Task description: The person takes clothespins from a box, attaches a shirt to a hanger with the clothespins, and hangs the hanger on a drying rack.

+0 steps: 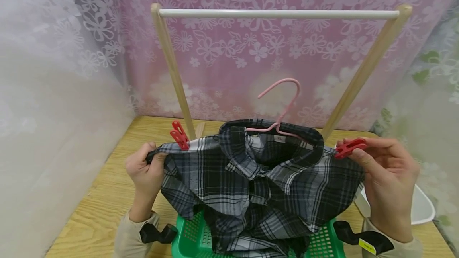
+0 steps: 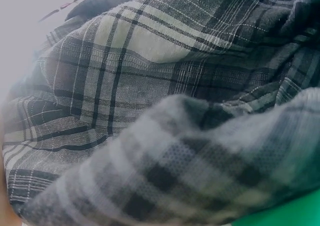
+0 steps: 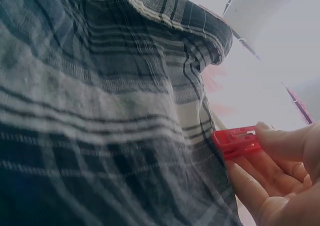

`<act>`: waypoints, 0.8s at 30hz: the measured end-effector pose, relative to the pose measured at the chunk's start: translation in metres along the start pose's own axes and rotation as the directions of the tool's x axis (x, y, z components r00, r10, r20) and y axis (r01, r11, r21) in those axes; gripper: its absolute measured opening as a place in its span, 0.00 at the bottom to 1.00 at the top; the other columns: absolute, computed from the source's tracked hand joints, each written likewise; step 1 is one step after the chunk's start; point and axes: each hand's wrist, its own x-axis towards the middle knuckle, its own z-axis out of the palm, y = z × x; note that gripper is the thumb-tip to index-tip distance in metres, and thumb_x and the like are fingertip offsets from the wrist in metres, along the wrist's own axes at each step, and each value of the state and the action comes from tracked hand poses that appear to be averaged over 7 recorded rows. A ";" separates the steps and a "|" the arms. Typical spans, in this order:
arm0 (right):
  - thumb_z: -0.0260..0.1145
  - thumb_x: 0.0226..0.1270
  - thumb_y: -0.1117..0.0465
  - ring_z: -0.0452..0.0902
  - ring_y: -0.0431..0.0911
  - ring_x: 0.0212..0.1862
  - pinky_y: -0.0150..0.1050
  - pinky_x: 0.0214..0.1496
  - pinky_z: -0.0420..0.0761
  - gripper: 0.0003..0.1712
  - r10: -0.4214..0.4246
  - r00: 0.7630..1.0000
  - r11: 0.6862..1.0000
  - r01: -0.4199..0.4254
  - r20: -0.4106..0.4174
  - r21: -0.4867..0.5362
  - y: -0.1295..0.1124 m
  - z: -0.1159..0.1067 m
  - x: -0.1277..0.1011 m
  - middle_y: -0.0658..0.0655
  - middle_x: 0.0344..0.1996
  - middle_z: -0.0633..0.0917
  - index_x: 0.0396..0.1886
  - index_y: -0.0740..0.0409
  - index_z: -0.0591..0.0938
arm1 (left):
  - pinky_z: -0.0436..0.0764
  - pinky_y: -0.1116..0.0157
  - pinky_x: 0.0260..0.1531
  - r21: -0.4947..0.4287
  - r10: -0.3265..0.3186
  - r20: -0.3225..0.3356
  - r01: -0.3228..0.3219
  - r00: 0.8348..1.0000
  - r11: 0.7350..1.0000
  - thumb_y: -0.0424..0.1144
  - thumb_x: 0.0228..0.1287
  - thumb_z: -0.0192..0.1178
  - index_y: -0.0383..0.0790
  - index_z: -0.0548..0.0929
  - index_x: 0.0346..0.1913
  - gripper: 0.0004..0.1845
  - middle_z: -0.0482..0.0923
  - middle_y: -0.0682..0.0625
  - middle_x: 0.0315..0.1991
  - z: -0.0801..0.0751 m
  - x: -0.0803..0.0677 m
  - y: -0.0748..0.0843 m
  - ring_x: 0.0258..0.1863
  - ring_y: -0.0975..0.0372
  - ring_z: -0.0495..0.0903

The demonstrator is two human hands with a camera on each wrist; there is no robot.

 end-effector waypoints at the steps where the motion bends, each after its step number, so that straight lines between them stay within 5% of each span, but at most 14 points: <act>1: 0.53 0.58 0.92 0.84 0.64 0.45 0.46 0.46 0.83 0.19 -0.003 1.000 1.000 0.003 0.002 -0.017 0.000 0.000 0.000 0.79 0.45 0.81 0.51 0.92 0.67 | 0.46 0.75 0.18 -0.005 0.000 -0.005 0.000 1.000 1.000 0.51 0.62 0.67 0.30 0.63 0.15 0.33 0.50 0.51 0.15 0.001 0.000 0.000 0.16 0.68 0.45; 12: 0.54 0.58 0.92 0.84 0.64 0.43 0.47 0.46 0.83 0.19 -0.013 1.000 1.000 0.013 0.025 -0.001 0.002 -0.006 0.002 0.79 0.44 0.81 0.50 0.93 0.67 | 0.47 0.74 0.17 0.004 -0.027 -0.019 0.027 0.999 1.000 0.52 0.61 0.68 0.29 0.64 0.15 0.33 0.52 0.51 0.14 0.000 -0.001 -0.002 0.15 0.68 0.47; 19: 0.51 0.61 0.91 0.82 0.63 0.47 0.45 0.52 0.81 0.21 0.028 0.992 1.000 -0.027 0.123 -0.004 0.002 -0.011 0.002 0.79 0.47 0.80 0.55 0.92 0.65 | 0.47 0.75 0.17 0.007 -0.027 -0.018 0.027 0.999 1.000 0.51 0.60 0.69 0.29 0.65 0.15 0.33 0.52 0.51 0.14 0.000 -0.001 -0.003 0.14 0.69 0.47; 24: 0.52 0.62 0.90 0.83 0.61 0.45 0.45 0.49 0.82 0.21 0.014 0.995 0.999 -0.010 0.101 -0.044 0.004 -0.010 0.003 0.79 0.45 0.81 0.55 0.92 0.66 | 0.47 0.75 0.17 0.002 -0.024 -0.016 0.024 1.000 1.000 0.50 0.60 0.69 0.30 0.64 0.15 0.33 0.52 0.51 0.14 0.000 -0.002 -0.003 0.15 0.69 0.47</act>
